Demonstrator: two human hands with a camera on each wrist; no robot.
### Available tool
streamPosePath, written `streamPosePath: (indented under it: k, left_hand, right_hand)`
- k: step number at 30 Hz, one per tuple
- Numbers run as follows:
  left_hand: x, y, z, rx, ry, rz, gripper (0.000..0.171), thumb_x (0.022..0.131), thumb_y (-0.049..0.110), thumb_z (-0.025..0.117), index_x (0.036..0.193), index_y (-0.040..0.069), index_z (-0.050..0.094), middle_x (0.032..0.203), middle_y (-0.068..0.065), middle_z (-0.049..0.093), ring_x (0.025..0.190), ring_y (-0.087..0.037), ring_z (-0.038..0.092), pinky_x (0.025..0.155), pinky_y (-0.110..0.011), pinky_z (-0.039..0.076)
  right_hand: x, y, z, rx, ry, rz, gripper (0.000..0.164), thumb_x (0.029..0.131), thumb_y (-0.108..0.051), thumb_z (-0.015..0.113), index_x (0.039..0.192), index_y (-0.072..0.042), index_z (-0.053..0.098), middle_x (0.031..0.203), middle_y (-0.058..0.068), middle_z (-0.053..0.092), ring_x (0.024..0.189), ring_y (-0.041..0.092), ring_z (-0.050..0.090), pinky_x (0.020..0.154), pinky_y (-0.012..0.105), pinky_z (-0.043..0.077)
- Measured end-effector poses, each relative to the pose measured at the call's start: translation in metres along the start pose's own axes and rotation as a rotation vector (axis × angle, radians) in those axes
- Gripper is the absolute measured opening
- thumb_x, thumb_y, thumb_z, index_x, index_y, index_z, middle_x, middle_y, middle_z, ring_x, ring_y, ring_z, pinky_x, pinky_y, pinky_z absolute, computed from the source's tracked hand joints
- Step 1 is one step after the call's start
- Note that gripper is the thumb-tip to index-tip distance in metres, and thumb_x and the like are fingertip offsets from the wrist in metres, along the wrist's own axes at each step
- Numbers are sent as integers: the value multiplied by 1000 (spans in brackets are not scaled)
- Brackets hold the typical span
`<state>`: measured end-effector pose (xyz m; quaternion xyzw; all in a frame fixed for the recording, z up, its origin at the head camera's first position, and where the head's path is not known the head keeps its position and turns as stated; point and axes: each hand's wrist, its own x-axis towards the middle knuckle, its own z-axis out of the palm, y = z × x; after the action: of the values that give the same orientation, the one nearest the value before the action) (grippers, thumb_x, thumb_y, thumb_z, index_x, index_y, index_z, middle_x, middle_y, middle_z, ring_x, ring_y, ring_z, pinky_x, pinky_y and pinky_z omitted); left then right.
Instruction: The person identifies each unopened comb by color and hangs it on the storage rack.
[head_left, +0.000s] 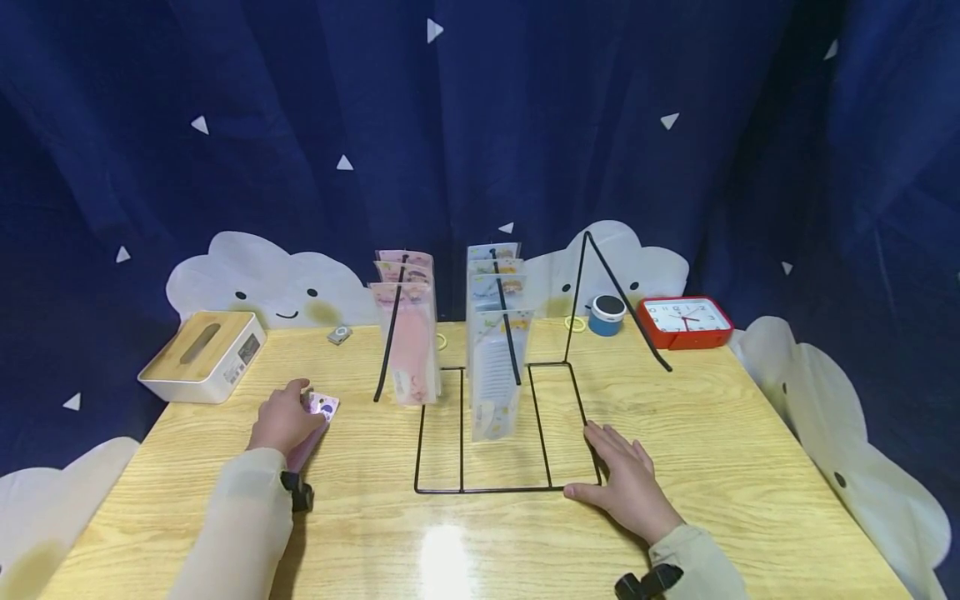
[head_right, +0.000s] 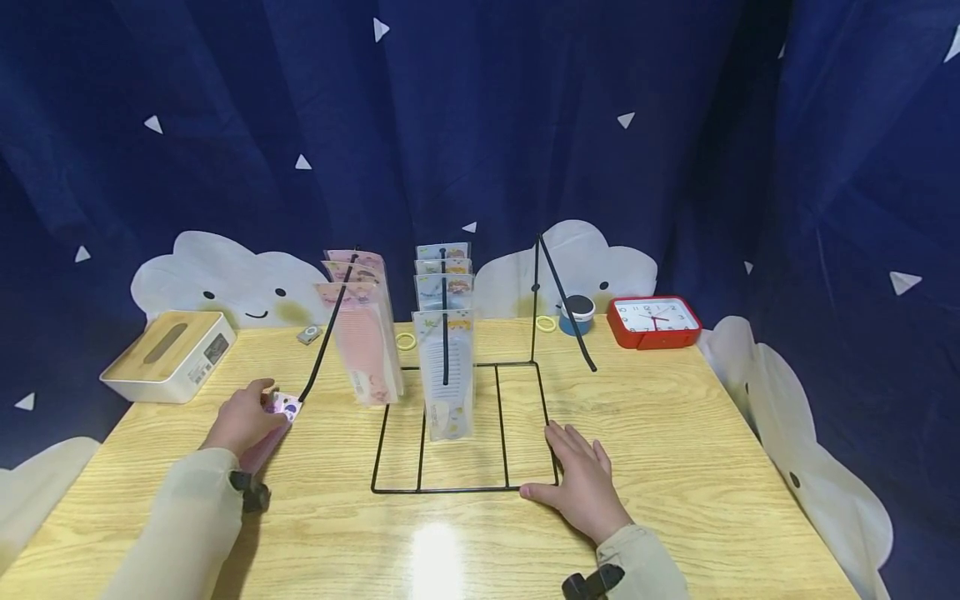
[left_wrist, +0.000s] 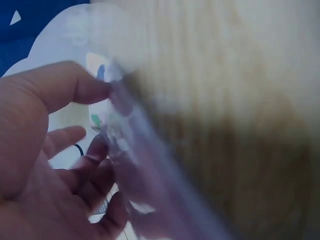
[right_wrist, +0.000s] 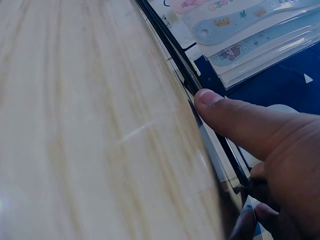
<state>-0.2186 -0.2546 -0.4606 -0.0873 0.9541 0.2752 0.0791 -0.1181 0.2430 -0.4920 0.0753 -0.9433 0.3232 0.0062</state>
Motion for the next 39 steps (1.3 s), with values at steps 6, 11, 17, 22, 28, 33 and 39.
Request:
streamPosePath:
  k: [6,11,17,22,28,33,39]
  left_hand:
    - [-6,-4,-3,-124,-114,11,51,91,18,67,132,-7,49,120,-28,58,101,-37,55,84,-50,46]
    - [-21,6,-6,-302,-66,44,32,100,28,61,117,1,58,103,-15,58,95,-29,51,76,-38,40]
    - [-55,47,-18,-514,24,194,31,100,28,64,115,1,62,85,-3,51,80,-18,49,65,-30,42]
    - [-104,90,-31,-640,118,465,15,99,14,64,106,0,63,84,-2,62,69,-11,56,56,-28,48]
    - [-150,127,-38,-674,263,799,15,92,-9,64,97,5,65,73,4,54,59,-9,45,52,-28,40]
    - [-164,140,-39,-775,277,878,17,90,-14,63,97,1,64,85,0,62,73,-11,52,63,-26,44]
    - [-165,146,-38,-818,293,910,15,90,-15,61,98,-2,64,89,0,64,77,-11,53,65,-26,43]
  right_hand:
    - [0,0,0,-3,-9,7,104,72,-52,85,149,3,42,155,21,40,146,43,27,113,65,6]
    - [0,0,1,-3,0,-1,103,72,-52,85,149,3,43,154,22,41,145,43,28,113,65,6]
    - [-1,0,1,-6,16,-17,103,72,-51,86,148,4,44,154,22,42,145,44,29,113,65,7]
    - [0,1,0,-7,6,-7,104,72,-53,85,148,3,43,154,22,41,145,44,28,113,65,6]
    - [1,0,-1,-7,-7,2,104,72,-54,85,149,3,42,155,22,40,145,44,27,112,65,6]
    - [1,-1,-1,-8,-18,8,104,73,-54,84,149,3,41,155,23,40,145,45,27,112,66,6]
    - [0,-1,0,-11,-12,3,104,73,-54,84,149,3,42,154,23,40,145,45,27,112,65,6]
